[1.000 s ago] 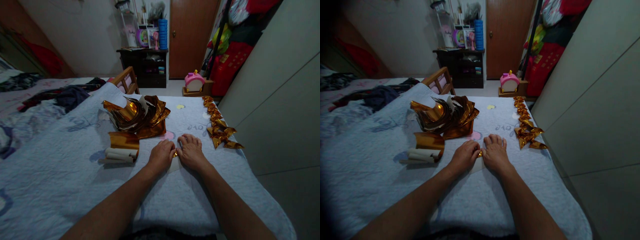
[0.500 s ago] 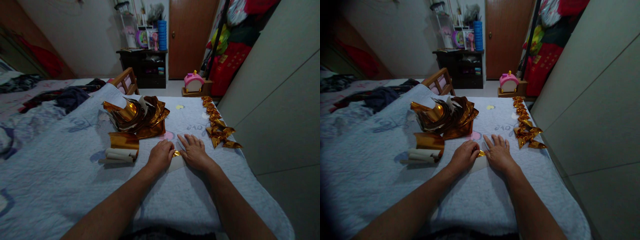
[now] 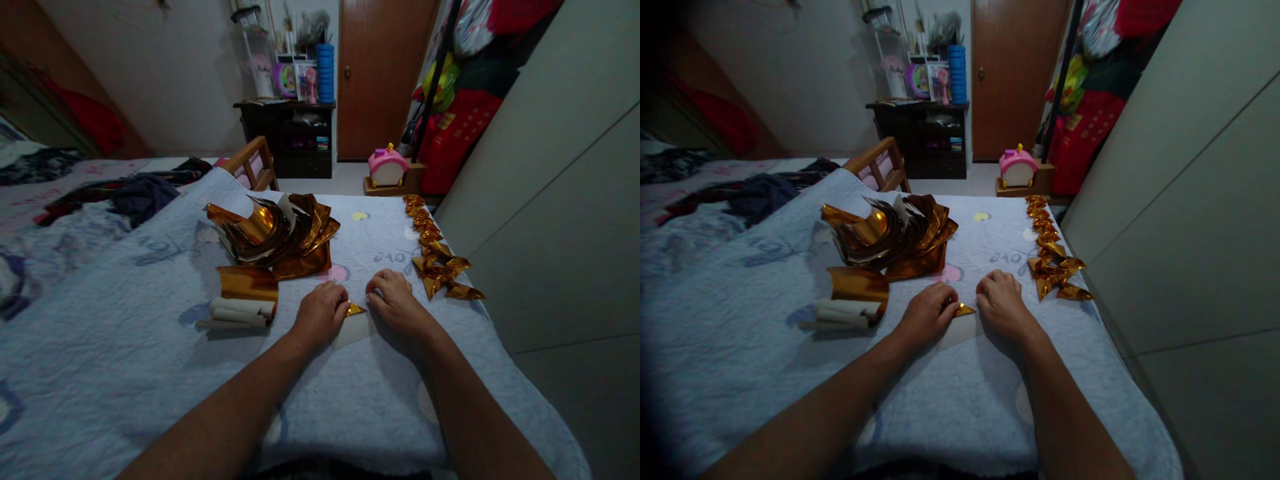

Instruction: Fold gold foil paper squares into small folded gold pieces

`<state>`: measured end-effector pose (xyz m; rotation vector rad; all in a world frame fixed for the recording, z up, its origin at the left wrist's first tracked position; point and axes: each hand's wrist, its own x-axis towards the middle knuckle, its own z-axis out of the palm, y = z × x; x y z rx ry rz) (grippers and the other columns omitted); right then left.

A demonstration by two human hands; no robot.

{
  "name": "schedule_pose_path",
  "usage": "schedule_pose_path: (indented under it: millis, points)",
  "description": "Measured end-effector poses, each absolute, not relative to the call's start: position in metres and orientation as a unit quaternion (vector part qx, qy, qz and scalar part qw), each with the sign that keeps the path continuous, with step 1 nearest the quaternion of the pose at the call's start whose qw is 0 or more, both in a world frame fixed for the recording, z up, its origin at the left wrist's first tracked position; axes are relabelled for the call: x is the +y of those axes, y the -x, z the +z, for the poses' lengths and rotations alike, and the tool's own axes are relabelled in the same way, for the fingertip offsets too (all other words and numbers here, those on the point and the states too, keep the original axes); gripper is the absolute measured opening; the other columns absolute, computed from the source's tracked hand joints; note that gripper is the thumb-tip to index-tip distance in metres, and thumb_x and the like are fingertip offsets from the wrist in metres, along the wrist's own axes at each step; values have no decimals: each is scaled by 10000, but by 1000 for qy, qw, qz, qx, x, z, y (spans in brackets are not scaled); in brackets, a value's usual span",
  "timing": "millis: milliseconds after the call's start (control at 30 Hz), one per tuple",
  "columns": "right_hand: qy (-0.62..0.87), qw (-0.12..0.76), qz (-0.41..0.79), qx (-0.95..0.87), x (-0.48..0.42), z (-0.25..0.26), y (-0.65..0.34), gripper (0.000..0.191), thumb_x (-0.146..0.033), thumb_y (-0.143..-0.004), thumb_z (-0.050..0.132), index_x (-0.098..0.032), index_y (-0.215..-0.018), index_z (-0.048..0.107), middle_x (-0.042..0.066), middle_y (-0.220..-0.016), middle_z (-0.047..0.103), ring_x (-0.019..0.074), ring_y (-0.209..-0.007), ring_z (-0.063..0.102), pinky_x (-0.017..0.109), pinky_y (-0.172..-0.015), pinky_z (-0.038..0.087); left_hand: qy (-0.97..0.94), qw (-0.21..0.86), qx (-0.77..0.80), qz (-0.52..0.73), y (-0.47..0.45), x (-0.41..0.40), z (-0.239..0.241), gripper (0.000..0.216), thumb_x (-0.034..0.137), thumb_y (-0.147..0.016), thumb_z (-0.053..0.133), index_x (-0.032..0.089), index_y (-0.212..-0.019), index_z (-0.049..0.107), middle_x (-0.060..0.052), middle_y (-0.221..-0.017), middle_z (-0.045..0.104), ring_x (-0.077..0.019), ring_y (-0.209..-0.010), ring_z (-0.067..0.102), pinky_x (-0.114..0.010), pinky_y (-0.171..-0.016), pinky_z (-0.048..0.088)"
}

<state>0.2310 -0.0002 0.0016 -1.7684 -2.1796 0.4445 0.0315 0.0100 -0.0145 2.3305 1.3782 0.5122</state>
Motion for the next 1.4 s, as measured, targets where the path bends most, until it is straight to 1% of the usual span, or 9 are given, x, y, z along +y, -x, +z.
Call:
schedule_pose_path:
  millis: [100, 167, 267, 467, 667, 800, 1000, 1233, 1400]
  points:
    - [605, 130, 179, -765, -4, 8, -229, 189, -168, -871, 524, -202, -908, 706, 91, -1051, 639, 253, -1039, 521, 387, -922, 372, -828, 194, 490, 191, -31, 10, -14, 57, 180, -925, 581, 197, -897, 628, -30, -933, 618, -186, -902, 589, -292, -784, 440]
    - [598, 112, 188, -771, -6, 10, -229, 186, -134, -818, 549, -201, -901, 700, 83, -1032, 631, 250, -1034, 512, 378, -913, 362, -826, 197, 491, 194, -30, 10, -13, 59, 184, -930, 580, 201, -927, 636, -35, -984, 610, -183, -930, 596, -288, -799, 450]
    - [588, 101, 186, -780, -8, 9, -229, 187, -145, -780, 585, -206, -920, 691, 76, -1027, 620, 251, -1031, 503, 375, -908, 349, -826, 203, 491, 189, -30, 10, -13, 88, 201, -941, 572, 218, -963, 656, -35, -1026, 602, -180, -964, 604, -285, -823, 461]
    - [581, 115, 166, -788, -7, 3, -227, 110, -187, -839, 602, -214, -890, 695, 64, -993, 628, 241, -997, 508, 367, -873, 332, -830, 201, 486, 187, -30, 11, -13, 115, 224, -951, 572, 224, -973, 685, -33, -1010, 605, -181, -965, 607, -282, -821, 464]
    - [583, 114, 147, -791, -5, 1, -227, 167, -172, -904, 564, -225, -894, 722, 59, -984, 650, 224, -967, 515, 350, -835, 324, -830, 222, 475, 190, -29, 12, -12, 143, 235, -964, 560, 226, -931, 699, -24, -974, 614, -169, -918, 611, -265, -790, 458]
    - [592, 112, 156, -783, -4, 0, -226, 189, -149, -906, 549, -218, -884, 724, 57, -972, 649, 220, -960, 511, 351, -836, 316, -835, 246, 448, 202, -29, 10, -10, 152, 221, -962, 554, 218, -916, 699, -20, -949, 618, -159, -886, 610, -259, -774, 454]
    - [593, 100, 141, -787, -2, -1, -225, 189, -155, -908, 546, -209, -893, 726, 64, -960, 646, 217, -933, 508, 345, -791, 299, -850, 260, 404, 216, -29, 9, -7, 177, 263, -971, 538, 209, -918, 698, -28, -925, 627, -158, -858, 604, -265, -755, 455]
    - [601, 87, 125, -785, -4, 1, -222, 212, -178, -939, 513, -199, -908, 722, 78, -977, 649, 227, -939, 513, 354, -790, 299, -863, 244, 388, 213, -27, 8, -9, 111, 191, -882, 633, 212, -957, 711, -19, -947, 637, -152, -839, 612, -254, -722, 451]
    - [600, 80, 114, -788, -4, 0, -219, 208, -186, -934, 505, -192, -898, 710, 83, -969, 648, 236, -945, 515, 361, -792, 299, -870, 213, 399, 199, -28, 8, -14, 147, 251, -949, 588, 231, -976, 731, -24, -971, 658, -159, -883, 632, -260, -761, 462]
